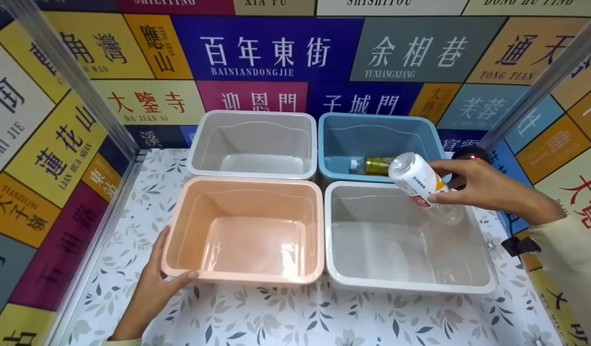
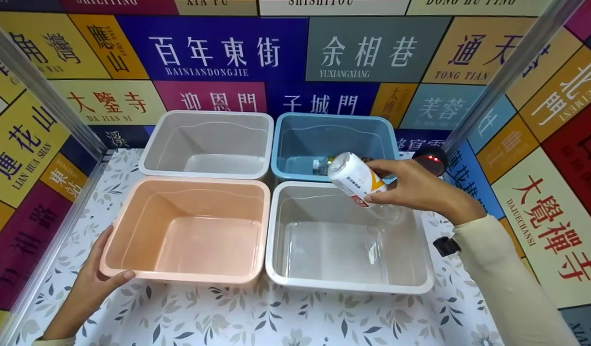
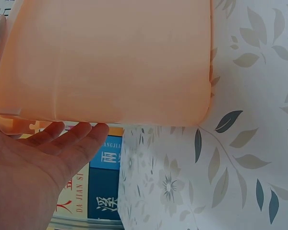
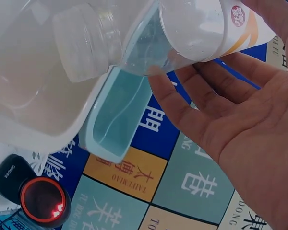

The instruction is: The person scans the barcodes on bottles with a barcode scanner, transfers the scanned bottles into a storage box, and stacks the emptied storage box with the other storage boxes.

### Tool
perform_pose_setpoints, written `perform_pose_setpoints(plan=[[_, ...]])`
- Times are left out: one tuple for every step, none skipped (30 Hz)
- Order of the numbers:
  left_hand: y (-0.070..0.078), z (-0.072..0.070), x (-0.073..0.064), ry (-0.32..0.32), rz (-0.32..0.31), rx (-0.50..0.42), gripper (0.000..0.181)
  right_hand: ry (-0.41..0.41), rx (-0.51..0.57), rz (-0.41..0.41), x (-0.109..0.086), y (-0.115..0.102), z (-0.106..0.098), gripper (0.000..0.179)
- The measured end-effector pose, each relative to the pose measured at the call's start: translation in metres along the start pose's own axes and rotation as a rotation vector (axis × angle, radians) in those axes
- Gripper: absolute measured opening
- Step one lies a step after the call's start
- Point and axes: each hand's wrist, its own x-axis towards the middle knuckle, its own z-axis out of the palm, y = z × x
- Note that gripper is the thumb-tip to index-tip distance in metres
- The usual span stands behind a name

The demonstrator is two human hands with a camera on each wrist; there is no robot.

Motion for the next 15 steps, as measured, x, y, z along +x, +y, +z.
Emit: perform_pose_setpoints(plan=[[0.000, 0.000, 0.000, 0.000, 0.001, -0.003, 0.119, 0.009, -0.009, -0.006, -0.001, 0.001, -0.001, 0.070], [0.000, 0.000, 0.000, 0.000, 0.000, -0.005, 0.119, 0.017, -0.014, -0.009, -0.002, 0.001, -0.003, 0.071], [0.000, 0.000, 0.000, 0.000, 0.000, -0.005, 0.119, 0.026, -0.020, -0.013, -0.002, 0.002, -0.004, 0.072], [0.001, 0.000, 0.000, 0.000, -0.002, -0.004, 0.119, 0.034, -0.021, -0.012, -0.003, 0.002, -0.005, 0.072], [0.001, 0.000, 0.000, 0.000, -0.004, -0.002, 0.119, 0.042, -0.023, -0.009, -0.004, 0.002, -0.006, 0.073], [0.001, 0.000, 0.000, 0.000, -0.007, 0.000, 0.119, 0.052, -0.021, 0.004, -0.006, 0.002, -0.006, 0.073], [0.002, 0.000, 0.001, 0.000, -0.011, 0.003, 0.120, 0.061, -0.020, 0.013, -0.007, 0.002, -0.007, 0.073], [0.002, 0.000, 0.001, 0.001, -0.016, 0.007, 0.120, 0.074, -0.022, 0.027, -0.008, 0.003, -0.008, 0.073], [0.002, 0.000, 0.001, 0.001, -0.021, 0.010, 0.120, 0.089, -0.022, 0.044, -0.008, 0.003, -0.008, 0.072], [0.003, 0.000, 0.001, 0.001, -0.026, 0.011, 0.121, 0.103, -0.021, 0.060, -0.009, 0.003, -0.009, 0.072], [0.003, 0.000, 0.001, 0.002, -0.029, 0.013, 0.121, 0.115, -0.020, 0.077, -0.010, 0.003, -0.009, 0.072], [0.003, 0.000, 0.001, 0.002, -0.033, 0.014, 0.122, 0.127, -0.018, 0.092, -0.011, 0.003, -0.010, 0.072], [0.002, 0.000, 0.000, 0.003, -0.035, 0.015, 0.122, 0.133, -0.015, 0.087, -0.012, 0.004, -0.011, 0.072], [0.002, 0.000, 0.000, 0.003, -0.037, 0.017, 0.122, 0.144, -0.016, 0.100, -0.013, 0.004, -0.012, 0.072], [0.001, 0.000, 0.001, 0.004, -0.039, 0.019, 0.122, 0.150, -0.014, 0.099, -0.013, 0.005, -0.013, 0.072]])
